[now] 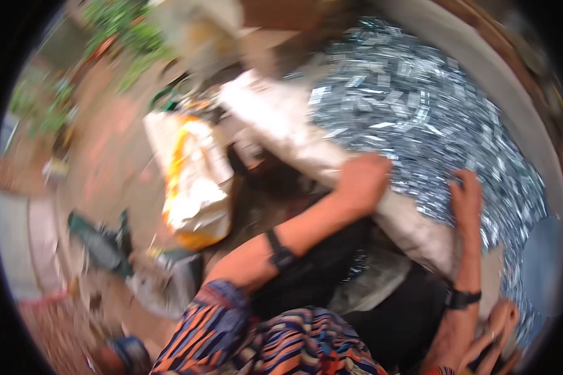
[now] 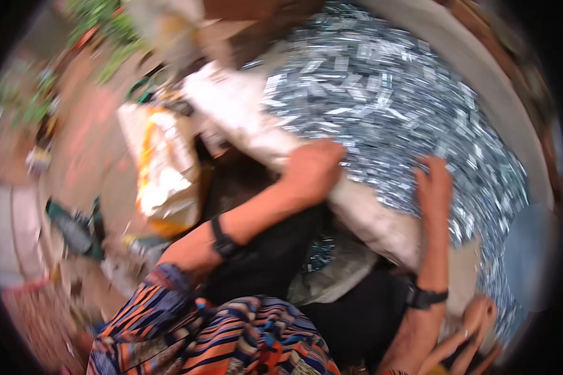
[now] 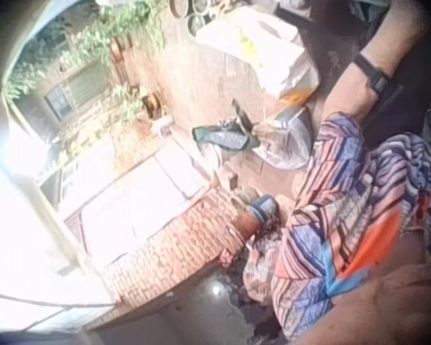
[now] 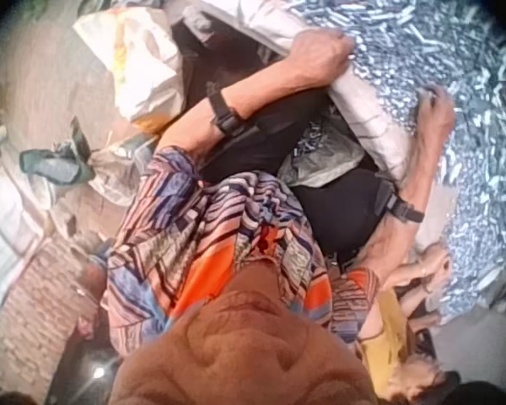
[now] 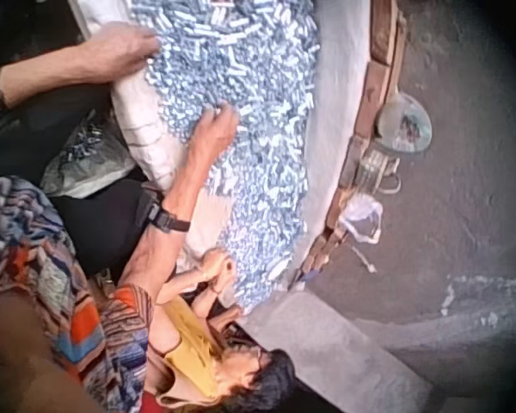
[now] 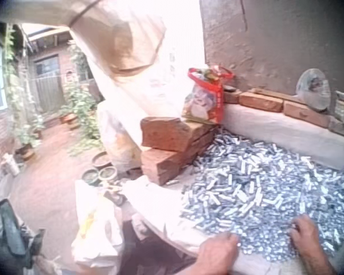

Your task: Sorting and inspecting small metal components from a large pile on a table.

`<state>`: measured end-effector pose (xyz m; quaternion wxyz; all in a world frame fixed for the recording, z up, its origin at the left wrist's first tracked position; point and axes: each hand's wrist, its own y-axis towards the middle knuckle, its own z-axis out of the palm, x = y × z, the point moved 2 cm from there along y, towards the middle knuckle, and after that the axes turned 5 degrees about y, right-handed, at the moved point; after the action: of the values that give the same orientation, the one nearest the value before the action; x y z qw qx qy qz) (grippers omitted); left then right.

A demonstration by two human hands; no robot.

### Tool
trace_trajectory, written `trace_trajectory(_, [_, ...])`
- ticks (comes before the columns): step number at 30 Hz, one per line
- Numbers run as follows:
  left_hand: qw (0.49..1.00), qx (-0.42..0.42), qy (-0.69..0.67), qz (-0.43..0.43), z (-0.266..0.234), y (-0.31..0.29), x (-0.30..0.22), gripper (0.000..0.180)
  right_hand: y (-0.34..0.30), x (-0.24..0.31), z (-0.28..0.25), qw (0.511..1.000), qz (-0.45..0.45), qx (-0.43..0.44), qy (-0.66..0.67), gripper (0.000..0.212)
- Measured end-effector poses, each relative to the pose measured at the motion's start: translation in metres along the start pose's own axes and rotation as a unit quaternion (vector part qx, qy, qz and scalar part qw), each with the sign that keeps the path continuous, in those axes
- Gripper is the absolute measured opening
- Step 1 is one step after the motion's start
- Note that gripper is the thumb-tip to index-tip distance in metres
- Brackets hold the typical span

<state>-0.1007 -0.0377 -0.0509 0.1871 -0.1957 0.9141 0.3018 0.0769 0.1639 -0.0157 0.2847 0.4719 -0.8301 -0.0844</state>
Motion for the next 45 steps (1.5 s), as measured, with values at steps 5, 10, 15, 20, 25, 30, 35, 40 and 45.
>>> trace_trajectory(5, [0.998, -0.046, -0.023, -0.039, -0.009, -0.002, -0.004, 0.009, 0.007, 0.017, 0.003, 0.998, 0.013, 0.048, 0.048, 0.011])
trace_trajectory(10, [0.991, 0.032, -0.124, -0.024, -0.012, 0.004, -0.011, 0.009, -0.022, 0.022, -0.032, 0.922, 0.222, 0.011, 0.318, 0.007])
trace_trajectory(15, [0.844, 0.195, -0.451, -0.215, -0.042, -0.002, -0.006, 0.012, -0.054, 0.076, -0.016, 0.818, 0.305, 0.057, 0.484, 0.013])
trace_trajectory(20, [0.723, 0.25, -0.602, -0.227, -0.025, -0.006, -0.054, 0.014, -0.083, 0.09, -0.035, 0.799, 0.292, 0.064, 0.522, 0.012])
trace_trajectory(25, [0.694, 0.286, -0.624, -0.217, -0.024, -0.012, -0.066, 0.013, -0.098, 0.098, -0.036, 0.783, 0.276, 0.054, 0.555, 0.012])
trace_trajectory(30, [0.665, 0.3, -0.641, -0.24, -0.015, -0.021, -0.069, 0.015, -0.11, 0.095, -0.026, 0.774, 0.293, 0.049, 0.56, 0.015])
trace_trajectory(35, [0.657, 0.301, -0.654, -0.226, -0.009, -0.023, -0.068, 0.015, -0.11, 0.109, -0.027, 0.872, 0.253, 0.067, 0.413, 0.025])
trace_trajectory(40, [0.664, 0.297, -0.645, -0.233, -0.008, -0.021, -0.07, 0.014, -0.117, 0.095, -0.02, 0.725, 0.33, 0.002, 0.605, 0.018])
trace_trajectory(45, [0.663, 0.311, -0.641, -0.232, -0.011, -0.021, -0.075, 0.013, -0.111, 0.095, -0.022, 0.618, 0.334, -0.113, 0.703, 0.01])
